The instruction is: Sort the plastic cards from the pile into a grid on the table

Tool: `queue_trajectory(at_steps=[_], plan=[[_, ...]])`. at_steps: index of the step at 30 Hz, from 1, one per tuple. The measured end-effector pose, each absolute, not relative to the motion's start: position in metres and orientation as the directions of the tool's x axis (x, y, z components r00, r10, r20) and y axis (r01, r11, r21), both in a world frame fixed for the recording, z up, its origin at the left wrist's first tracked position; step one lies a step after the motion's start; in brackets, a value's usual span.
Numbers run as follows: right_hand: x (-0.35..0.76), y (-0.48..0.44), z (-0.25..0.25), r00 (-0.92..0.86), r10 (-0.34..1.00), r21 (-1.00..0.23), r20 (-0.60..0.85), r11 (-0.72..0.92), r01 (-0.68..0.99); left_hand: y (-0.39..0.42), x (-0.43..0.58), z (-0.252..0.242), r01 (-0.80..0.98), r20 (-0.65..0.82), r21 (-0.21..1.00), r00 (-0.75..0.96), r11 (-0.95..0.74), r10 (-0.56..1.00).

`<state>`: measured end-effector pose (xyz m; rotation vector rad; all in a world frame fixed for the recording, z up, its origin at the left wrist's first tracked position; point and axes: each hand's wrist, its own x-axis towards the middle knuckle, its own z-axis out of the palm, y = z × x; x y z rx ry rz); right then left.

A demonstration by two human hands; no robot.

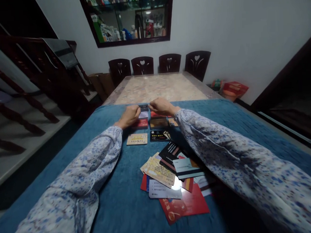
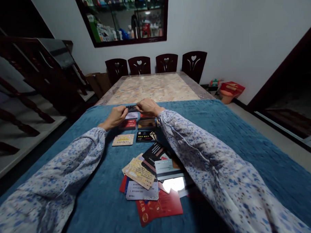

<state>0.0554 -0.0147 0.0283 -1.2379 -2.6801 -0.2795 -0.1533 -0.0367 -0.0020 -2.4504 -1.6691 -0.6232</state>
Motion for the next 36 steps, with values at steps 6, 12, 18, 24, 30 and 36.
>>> queue_trajectory(at_steps=[6, 12, 18, 24, 30, 36], plan=[[0.066, -0.042, 0.025, -0.651, 0.716, 0.094, 0.25, 0.652, 0.753, -0.065, -0.143, -0.005, 0.9, 0.403, 0.156, 0.317, -0.406, 0.858], [0.078, -0.066, 0.018, -0.664, 0.689, 0.107, 0.29, 0.666, 0.738, -0.093, -0.133, -0.013, 0.85, 0.427, 0.168, 0.393, -0.499, 0.814], [0.098, -0.089, 0.017, -0.644, 0.7, 0.066, 0.308, 0.659, 0.749, -0.119, -0.117, -0.018, 0.812, 0.463, 0.193, 0.42, -0.551, 0.781], [0.126, -0.11, 0.01, -0.607, 0.721, 0.059, 0.335, 0.627, 0.777, -0.144, -0.097, -0.021, 0.75, 0.523, 0.152, 0.491, -0.643, 0.697], [0.157, -0.137, 0.004, -0.565, 0.749, 0.091, 0.347, 0.573, 0.815, -0.159, -0.071, -0.023, 0.692, 0.568, 0.128, 0.536, -0.711, 0.624], [0.193, -0.164, -0.001, -0.575, 0.745, 0.092, 0.338, 0.582, 0.808, -0.177, -0.045, -0.023, 0.667, 0.562, 0.095, 0.577, -0.739, 0.593]])
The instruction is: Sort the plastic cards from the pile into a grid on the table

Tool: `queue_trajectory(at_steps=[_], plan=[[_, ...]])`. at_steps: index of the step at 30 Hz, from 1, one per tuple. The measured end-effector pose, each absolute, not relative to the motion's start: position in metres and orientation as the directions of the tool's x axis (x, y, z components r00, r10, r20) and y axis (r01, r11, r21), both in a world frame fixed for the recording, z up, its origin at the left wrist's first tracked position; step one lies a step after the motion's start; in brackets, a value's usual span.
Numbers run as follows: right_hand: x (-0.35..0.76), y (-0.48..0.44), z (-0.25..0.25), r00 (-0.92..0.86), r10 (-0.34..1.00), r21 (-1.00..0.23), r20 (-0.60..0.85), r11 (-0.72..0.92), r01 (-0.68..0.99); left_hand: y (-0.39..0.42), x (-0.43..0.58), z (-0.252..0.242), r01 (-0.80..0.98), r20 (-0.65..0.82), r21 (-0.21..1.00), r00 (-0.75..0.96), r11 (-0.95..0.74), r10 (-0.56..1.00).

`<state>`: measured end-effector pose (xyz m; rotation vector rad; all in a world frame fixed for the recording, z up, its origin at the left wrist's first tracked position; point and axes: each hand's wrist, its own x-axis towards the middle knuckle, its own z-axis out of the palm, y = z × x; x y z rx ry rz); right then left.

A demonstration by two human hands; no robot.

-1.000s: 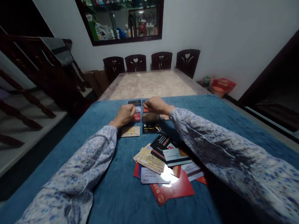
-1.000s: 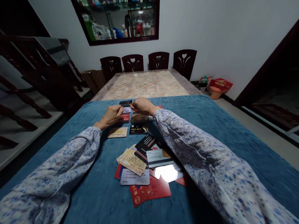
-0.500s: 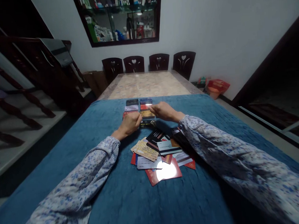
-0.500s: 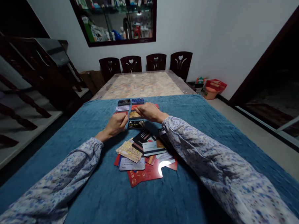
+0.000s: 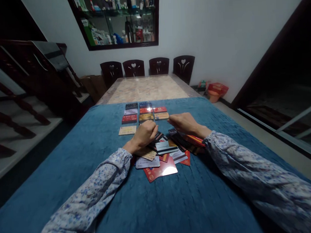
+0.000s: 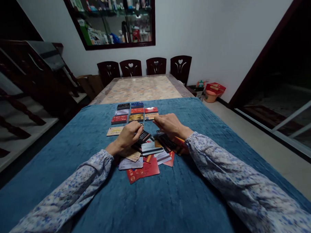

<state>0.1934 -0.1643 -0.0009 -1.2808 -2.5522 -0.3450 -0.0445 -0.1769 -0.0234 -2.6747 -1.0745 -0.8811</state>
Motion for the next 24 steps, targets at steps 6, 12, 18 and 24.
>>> queue_trajectory(at_steps=[6, 12, 18, 24], plan=[[0.225, -0.185, -0.013, -0.581, 0.713, 0.078, 0.393, 0.604, 0.793, -0.192, -0.026, -0.026, 0.646, 0.536, 0.081, 0.614, -0.759, 0.58], [0.245, -0.204, -0.019, -0.613, 0.655, 0.133, 0.442, 0.628, 0.767, -0.199, -0.016, -0.031, 0.645, 0.476, 0.111, 0.634, -0.756, 0.61], [0.263, -0.216, -0.026, -0.595, 0.692, 0.143, 0.41, 0.595, 0.791, -0.202, 0.002, -0.031, 0.636, 0.33, 0.069, 0.712, -0.769, 0.619], [0.276, -0.23, -0.029, -0.447, 0.854, 0.118, 0.265, 0.432, 0.894, -0.21, 0.031, -0.028, 0.588, 0.241, 0.087, 0.771, -0.804, 0.59]])
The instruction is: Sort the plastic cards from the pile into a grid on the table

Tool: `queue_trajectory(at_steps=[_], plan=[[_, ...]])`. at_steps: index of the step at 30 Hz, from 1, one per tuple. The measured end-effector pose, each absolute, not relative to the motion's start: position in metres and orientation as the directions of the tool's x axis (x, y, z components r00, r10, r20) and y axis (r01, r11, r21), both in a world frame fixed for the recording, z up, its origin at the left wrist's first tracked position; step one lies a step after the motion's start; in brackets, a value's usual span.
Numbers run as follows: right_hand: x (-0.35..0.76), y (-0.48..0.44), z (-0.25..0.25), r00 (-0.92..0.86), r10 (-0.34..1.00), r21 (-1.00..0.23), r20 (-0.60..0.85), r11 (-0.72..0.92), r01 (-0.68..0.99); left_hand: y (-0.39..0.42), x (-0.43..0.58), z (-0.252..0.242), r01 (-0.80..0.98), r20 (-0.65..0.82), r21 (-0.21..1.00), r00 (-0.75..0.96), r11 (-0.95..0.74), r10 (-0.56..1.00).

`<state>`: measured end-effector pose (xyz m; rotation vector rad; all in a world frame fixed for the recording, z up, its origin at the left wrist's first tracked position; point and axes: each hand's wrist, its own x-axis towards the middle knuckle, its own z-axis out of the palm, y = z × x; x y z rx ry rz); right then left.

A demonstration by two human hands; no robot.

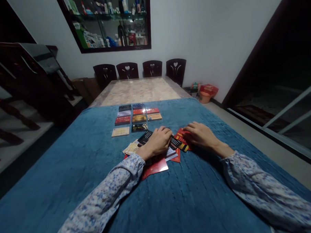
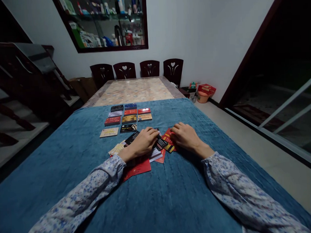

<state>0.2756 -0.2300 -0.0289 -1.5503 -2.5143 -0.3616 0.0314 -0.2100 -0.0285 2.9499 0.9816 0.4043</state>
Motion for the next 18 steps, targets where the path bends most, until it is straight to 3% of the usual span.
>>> queue_trajectory(at_steps=[8, 18], plan=[[0.268, -0.244, -0.024, -0.38, 0.922, 0.142, 0.073, 0.367, 0.919, -0.213, 0.057, -0.039, 0.547, 0.164, 0.079, 0.818, -0.834, 0.552], [0.267, -0.248, -0.028, -0.441, 0.892, 0.02, 0.095, 0.442, 0.897, -0.211, 0.057, -0.04, 0.537, 0.148, 0.08, 0.827, -0.84, 0.543]])
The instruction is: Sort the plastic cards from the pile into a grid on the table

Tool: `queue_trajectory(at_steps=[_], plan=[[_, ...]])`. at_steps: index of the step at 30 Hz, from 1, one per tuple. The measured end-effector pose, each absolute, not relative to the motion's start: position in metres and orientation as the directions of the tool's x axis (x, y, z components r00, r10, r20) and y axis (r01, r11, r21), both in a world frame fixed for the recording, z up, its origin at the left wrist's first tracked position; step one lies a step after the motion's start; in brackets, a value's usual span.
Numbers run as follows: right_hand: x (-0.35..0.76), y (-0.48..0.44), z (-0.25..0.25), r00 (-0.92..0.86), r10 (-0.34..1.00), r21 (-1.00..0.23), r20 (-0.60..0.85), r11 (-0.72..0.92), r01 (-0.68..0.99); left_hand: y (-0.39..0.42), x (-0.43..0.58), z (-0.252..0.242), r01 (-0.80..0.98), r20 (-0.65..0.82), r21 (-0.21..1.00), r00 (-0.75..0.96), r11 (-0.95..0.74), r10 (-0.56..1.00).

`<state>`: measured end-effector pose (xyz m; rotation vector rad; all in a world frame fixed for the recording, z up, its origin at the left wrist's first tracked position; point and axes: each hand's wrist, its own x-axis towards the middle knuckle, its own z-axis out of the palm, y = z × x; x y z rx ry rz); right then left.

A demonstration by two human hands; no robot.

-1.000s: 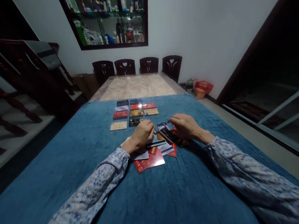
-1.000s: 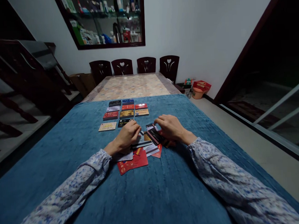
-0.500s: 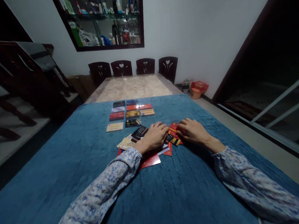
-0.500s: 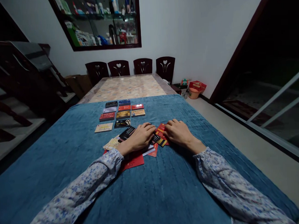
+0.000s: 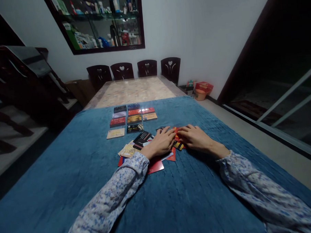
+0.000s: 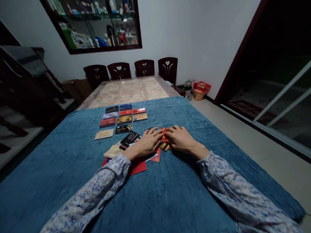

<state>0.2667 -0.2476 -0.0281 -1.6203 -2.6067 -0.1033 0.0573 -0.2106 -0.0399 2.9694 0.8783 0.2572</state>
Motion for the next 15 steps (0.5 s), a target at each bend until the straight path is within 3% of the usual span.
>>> queue_trajectory(at_steps=[15], plan=[[0.282, -0.248, -0.025, -0.481, 0.874, -0.053, 0.066, 0.485, 0.873, -0.209, 0.047, -0.029, 0.528, 0.148, 0.163, 0.822, -0.834, 0.549]])
